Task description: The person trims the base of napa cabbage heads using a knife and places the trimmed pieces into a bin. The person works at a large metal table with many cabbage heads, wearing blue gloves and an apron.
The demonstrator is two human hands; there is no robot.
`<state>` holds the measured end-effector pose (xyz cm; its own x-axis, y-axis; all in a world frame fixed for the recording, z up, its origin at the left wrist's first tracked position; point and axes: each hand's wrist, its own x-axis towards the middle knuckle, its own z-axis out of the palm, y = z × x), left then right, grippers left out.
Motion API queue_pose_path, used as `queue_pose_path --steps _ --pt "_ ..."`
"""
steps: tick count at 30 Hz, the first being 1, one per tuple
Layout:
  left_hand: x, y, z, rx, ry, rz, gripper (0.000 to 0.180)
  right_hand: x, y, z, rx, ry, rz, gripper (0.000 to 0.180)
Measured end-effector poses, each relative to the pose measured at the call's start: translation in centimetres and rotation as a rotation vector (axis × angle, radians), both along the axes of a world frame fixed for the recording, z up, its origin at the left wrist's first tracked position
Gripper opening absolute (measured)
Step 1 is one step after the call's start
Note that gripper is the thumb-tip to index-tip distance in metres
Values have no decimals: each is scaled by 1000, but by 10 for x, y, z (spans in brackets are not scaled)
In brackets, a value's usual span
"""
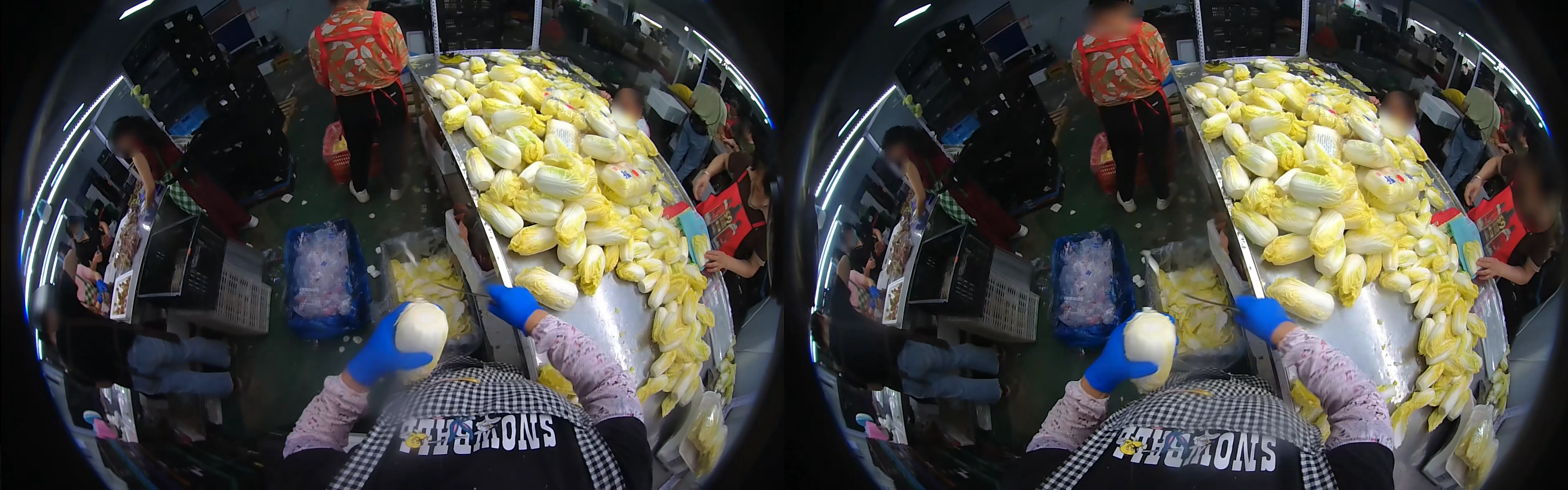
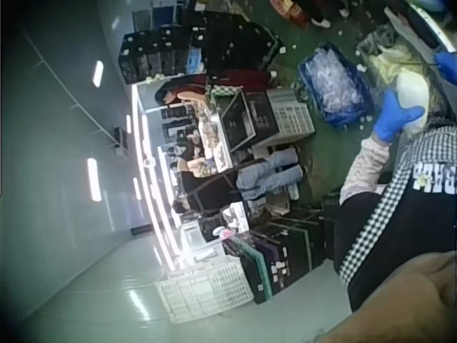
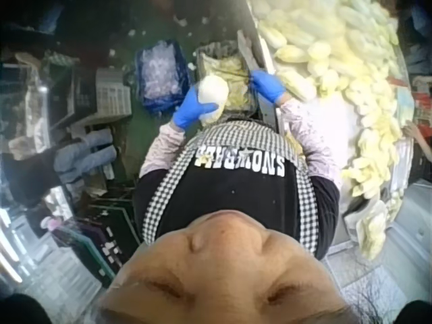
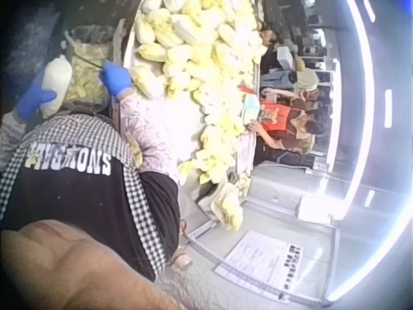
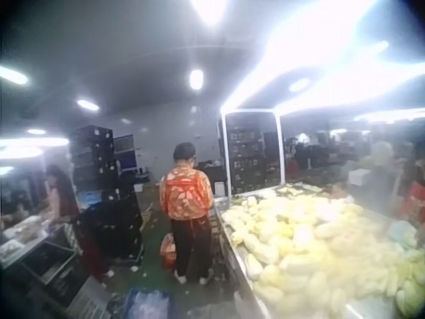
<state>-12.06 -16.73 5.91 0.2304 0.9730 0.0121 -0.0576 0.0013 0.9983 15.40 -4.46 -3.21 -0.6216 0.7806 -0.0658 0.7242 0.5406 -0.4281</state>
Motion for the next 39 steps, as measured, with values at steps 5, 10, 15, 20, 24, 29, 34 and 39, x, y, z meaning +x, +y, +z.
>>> queue_pose_path --steps 5,10,15,20,24,29,34,39 --pt "-8 6 -9 74 65 84 79 -20 -19 20 -159 123 -176 32" --pt "3 30 -34 23 -75 149 65 -52 -44 103 -447 699 -138 62" --pt "44 47 -36 -105 -431 255 55 -67 -31 83 -298 833 -107 84" --pt "41 47 -32 -235 -514 116 59 -54 -28 84 -788 925 -251 80" --pt "41 48 -30 -297 -462 143 58 -55 -22 79 -456 870 -55 77" --pt "35 53 -25 -105 -101 285 54 -62 -9 104 -498 578 -69 78" --pt "19 55 -14 -157 -262 214 50 -66 8 87 -526 678 -55 75" --pt "15 69 -45 -203 -674 259 47 -72 24 72 -831 951 -234 68"
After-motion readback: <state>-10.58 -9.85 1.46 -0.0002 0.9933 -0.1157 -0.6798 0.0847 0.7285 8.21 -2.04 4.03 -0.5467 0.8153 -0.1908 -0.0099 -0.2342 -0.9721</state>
